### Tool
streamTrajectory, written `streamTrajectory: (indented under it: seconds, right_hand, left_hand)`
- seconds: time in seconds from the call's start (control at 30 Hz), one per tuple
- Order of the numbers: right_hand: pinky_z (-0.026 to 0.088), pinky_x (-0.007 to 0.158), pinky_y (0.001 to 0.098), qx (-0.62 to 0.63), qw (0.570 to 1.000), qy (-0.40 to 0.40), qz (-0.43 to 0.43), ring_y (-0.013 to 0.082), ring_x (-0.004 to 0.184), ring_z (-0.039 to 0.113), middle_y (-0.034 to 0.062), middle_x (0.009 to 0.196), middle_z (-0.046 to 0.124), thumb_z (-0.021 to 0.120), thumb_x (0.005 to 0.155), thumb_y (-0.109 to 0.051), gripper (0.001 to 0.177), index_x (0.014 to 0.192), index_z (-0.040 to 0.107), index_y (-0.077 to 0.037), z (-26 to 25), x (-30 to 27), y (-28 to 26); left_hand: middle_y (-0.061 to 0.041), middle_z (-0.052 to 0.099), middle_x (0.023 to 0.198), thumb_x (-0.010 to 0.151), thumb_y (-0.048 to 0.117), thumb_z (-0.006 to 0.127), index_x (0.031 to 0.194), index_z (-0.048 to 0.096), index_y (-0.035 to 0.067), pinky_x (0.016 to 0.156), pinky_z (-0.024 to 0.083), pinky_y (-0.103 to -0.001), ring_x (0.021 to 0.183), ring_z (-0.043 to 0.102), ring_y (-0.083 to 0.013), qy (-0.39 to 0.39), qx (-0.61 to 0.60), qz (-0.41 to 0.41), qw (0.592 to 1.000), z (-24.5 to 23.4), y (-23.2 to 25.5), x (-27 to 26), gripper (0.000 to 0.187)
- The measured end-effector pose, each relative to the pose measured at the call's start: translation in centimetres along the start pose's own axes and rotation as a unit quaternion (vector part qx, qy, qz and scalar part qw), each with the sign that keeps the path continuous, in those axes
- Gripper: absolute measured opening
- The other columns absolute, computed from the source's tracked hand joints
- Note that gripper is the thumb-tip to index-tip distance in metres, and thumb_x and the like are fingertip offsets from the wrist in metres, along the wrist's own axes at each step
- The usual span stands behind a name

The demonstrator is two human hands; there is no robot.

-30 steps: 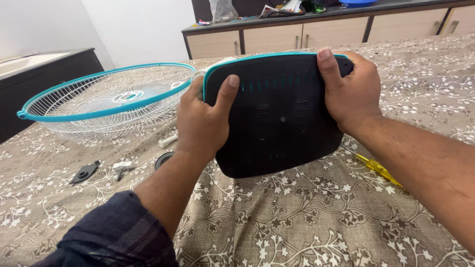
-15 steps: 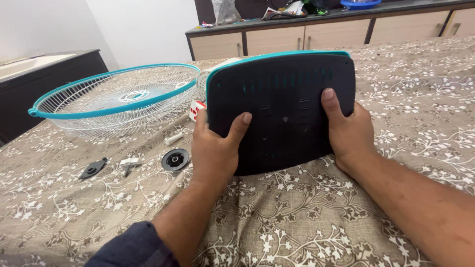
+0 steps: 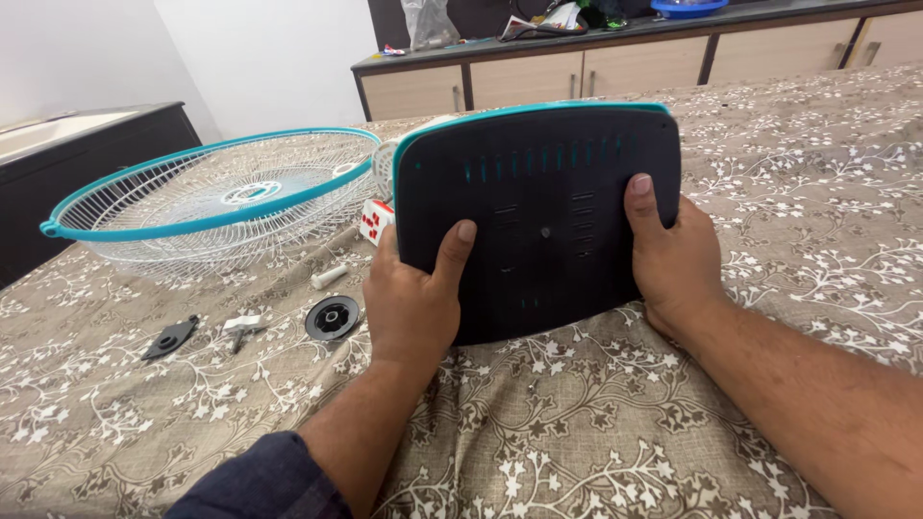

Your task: The person assembles a table fan by connecting internal wires, securing a cylindrical component with a screwdriver, and attaching the rear cover. They then fasten the cover with multiple screws and adjust the motor housing.

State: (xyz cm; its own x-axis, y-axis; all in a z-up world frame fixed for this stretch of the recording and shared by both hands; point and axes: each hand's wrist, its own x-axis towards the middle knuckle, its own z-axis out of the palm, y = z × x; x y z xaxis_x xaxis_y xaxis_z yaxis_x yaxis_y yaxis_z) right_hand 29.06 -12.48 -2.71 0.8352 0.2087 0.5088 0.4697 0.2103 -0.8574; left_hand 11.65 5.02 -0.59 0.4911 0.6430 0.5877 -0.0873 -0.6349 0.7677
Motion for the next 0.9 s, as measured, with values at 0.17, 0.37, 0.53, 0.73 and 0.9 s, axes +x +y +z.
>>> streamTrajectory:
  seconds: [0.17,0.37,0.53,0.73,0.9]
  right_hand:
    - [0.051,0.078,0.0289,-0.002,1.000,-0.015,0.005,0.0115,0.088,0.058,0.0057,0.097,0.067,0.058,0.095,-0.066,0.071,0.110,0.066,0.003,-0.2,0.0,0.0]
    - [0.052,0.082,0.0290,0.029,0.999,-0.031,0.011,0.0113,0.093,0.062,0.0046,0.103,0.070,0.058,0.093,-0.066,0.071,0.115,0.065,0.002,-0.1,-0.2,-0.5]
    - [0.052,0.081,0.0291,0.013,0.999,-0.021,0.031,0.0123,0.092,0.062,0.0063,0.102,0.070,0.058,0.092,-0.067,0.072,0.113,0.066,0.002,-0.2,-0.2,-0.5]
    - [0.050,0.071,0.0411,-0.184,0.981,0.042,0.036,0.0237,0.076,0.062,0.0140,0.079,0.066,0.050,0.095,-0.076,0.081,0.091,0.067,0.004,-0.3,0.3,0.1]
    - [0.049,0.071,0.0490,-0.335,0.940,0.062,-0.017,0.0331,0.071,0.065,0.0177,0.069,0.064,0.043,0.097,-0.080,0.087,0.083,0.069,0.002,-0.6,0.8,0.3]
  left_hand:
    - [-0.014,0.074,0.108,0.084,0.067,0.065,0.119,0.064,0.005,0.085,0.059,-0.040,0.101,0.075,-0.0277,-0.008,-0.037,-0.003,0.999,-0.1,-0.1,-0.5,0.071]
    - [-0.014,0.072,0.118,0.085,0.060,0.066,0.136,0.051,0.009,0.091,0.055,-0.041,0.108,0.072,-0.0279,-0.071,-0.006,-0.069,0.995,-1.0,-0.2,-1.2,0.074]
    - [-0.013,0.072,0.119,0.081,0.049,0.067,0.138,0.045,0.015,0.092,0.056,-0.040,0.110,0.072,-0.0259,-0.143,-0.101,-0.129,0.976,-1.7,-0.1,-1.7,0.070]
    - [-0.015,0.076,0.112,0.089,0.051,0.066,0.132,0.051,0.011,0.090,0.057,-0.042,0.105,0.075,-0.0289,-0.121,0.030,-0.114,0.986,-1.7,0.6,-1.6,0.061]
    - [-0.014,0.075,0.113,0.087,0.051,0.067,0.131,0.051,0.012,0.089,0.058,-0.041,0.105,0.075,-0.0278,-0.129,0.028,-0.140,0.981,-2.0,1.1,-1.5,0.061]
